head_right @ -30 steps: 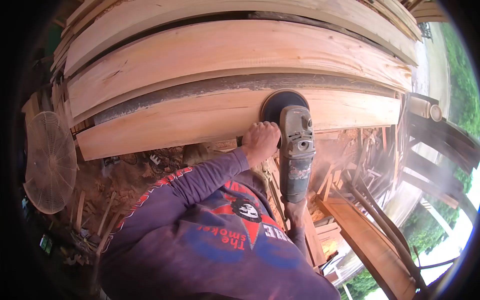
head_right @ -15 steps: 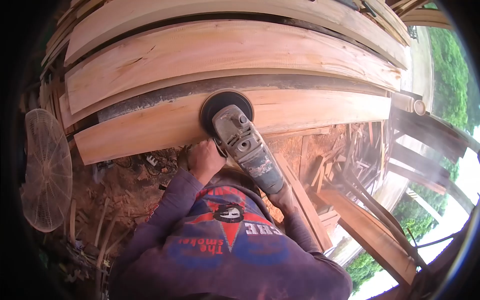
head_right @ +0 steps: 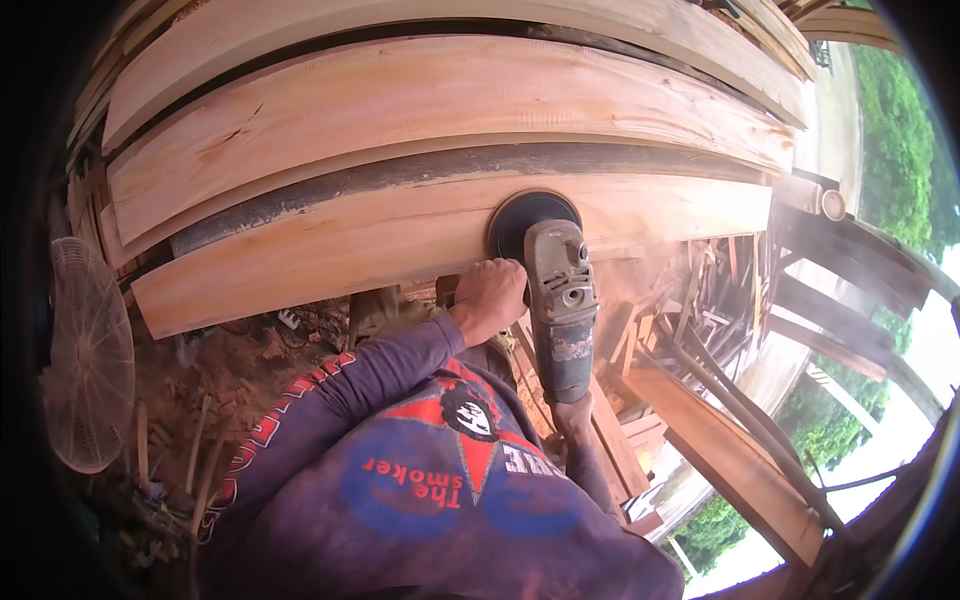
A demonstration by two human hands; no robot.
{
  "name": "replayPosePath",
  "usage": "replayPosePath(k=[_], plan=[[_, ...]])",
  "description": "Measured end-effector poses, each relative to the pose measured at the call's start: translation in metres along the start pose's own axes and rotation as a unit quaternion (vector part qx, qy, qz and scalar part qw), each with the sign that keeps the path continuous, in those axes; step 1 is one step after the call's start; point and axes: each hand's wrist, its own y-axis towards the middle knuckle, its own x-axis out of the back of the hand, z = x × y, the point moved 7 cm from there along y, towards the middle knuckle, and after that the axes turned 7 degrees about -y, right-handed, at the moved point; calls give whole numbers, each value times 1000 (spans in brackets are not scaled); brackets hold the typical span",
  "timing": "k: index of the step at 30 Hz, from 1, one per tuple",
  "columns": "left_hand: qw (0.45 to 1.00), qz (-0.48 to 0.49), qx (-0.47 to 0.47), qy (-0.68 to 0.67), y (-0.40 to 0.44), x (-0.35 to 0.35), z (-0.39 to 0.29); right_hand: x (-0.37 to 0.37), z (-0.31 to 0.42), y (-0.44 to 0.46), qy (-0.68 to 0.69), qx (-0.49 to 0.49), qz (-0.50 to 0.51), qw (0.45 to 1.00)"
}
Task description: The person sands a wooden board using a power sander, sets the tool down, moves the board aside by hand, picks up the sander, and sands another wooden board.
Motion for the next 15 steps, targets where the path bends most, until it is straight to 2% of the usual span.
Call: replayPosePath(k=[10,12,13,15], plan=[[996,26,-81,26,99,-60,-103,69,-94,31,-22,-146,-48,988],[995,26,-93,24,122,-82,-127,90,-109,37,34,-152,-83,984],[995,30,-93,24,133,-93,-138,103,-107,40,40,-102,-112,988],[994,17,-103,26,148,-110,-155,115,-141,52,18,-128,-92,987]])
